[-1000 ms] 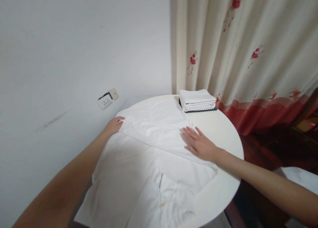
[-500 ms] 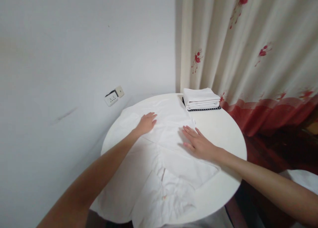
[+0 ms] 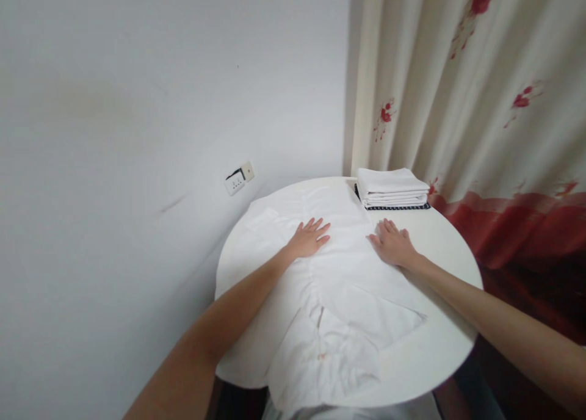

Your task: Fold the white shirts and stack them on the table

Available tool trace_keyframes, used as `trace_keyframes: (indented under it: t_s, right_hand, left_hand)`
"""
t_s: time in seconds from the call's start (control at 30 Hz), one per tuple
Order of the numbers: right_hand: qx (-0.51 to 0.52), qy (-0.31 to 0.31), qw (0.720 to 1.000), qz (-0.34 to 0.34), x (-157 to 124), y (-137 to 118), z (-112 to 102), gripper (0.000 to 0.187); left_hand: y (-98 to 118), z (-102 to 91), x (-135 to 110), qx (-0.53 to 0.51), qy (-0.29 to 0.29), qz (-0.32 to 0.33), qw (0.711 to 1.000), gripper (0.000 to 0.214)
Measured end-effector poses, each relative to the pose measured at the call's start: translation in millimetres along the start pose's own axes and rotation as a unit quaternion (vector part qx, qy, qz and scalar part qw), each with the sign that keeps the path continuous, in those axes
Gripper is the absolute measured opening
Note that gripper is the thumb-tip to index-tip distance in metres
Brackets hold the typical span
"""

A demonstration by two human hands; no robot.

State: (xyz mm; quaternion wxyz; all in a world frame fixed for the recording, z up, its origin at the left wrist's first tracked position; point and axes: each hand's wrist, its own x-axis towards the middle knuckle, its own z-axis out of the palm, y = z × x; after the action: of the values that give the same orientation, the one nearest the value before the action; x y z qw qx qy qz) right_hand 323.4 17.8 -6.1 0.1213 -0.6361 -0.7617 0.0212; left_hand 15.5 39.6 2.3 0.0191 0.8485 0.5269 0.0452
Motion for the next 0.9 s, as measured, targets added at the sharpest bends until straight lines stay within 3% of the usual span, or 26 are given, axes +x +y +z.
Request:
trace_keyframes:
  t_s: [0.1, 0.2, 0.27, 0.33, 0.5, 0.57, 0.63, 0.73, 0.83, 0.9]
  right_hand:
    - [0.0, 0.051, 0.998, -0.049, -3, -23, -3, 0.063]
    - [0.005, 0.01, 0.985, -0.172, -16, -43, 1, 0.064]
    - [0.008, -0.03, 0.978, -0.207, -22, -46, 5, 0.067]
    - [0.005, -0.046, 0.981, -0.189, -19, -39, 8, 0.068]
    - [0.001, -0.039, 0.997, -0.062, 13, 1, 4, 0.068]
    - [0.029, -0.008, 0.999, -0.012, 25, 13, -2, 0.064]
    - [0.066, 0.047, 0.997, -0.007, 30, 17, -7, 0.061]
    - [0.095, 0.076, 0.987, -0.109, 22, 8, -12, 0.059]
    - [0.087, -0.005, 0.964, -0.25, 0, -6, -11, 0.061]
    - [0.079, -0.047, 0.951, -0.295, -16, -10, -11, 0.062]
  left_hand:
    - [2, -0.5, 0, 0.0, -0.004, -0.006, 1.0, 0.057]
    - [2, -0.6, 0, 0.001, -0.008, -0.008, 1.0, 0.058]
    - [1, 0.1, 0, 0.001, -0.007, -0.007, 1.0, 0.058]
    - [-1, 1.0, 1, 0.001, -0.006, -0.006, 1.0, 0.058]
    - [-1, 0.2, 2, -0.001, -0.012, -0.004, 1.0, 0.057]
    - [-1, -1.2, 1, 0.002, -0.011, -0.005, 1.0, 0.057]
    - [0, -2.3, 1, 0.008, -0.01, -0.006, 1.0, 0.056]
    - [0, -2.8, 1, 0.023, -0.007, -0.005, 1.0, 0.056]
    - [1, -3.4, 1, 0.035, -0.005, -0.006, 0.999, 0.055]
    - [2, -4.3, 0, 0.037, -0.006, -0.006, 0.999, 0.055]
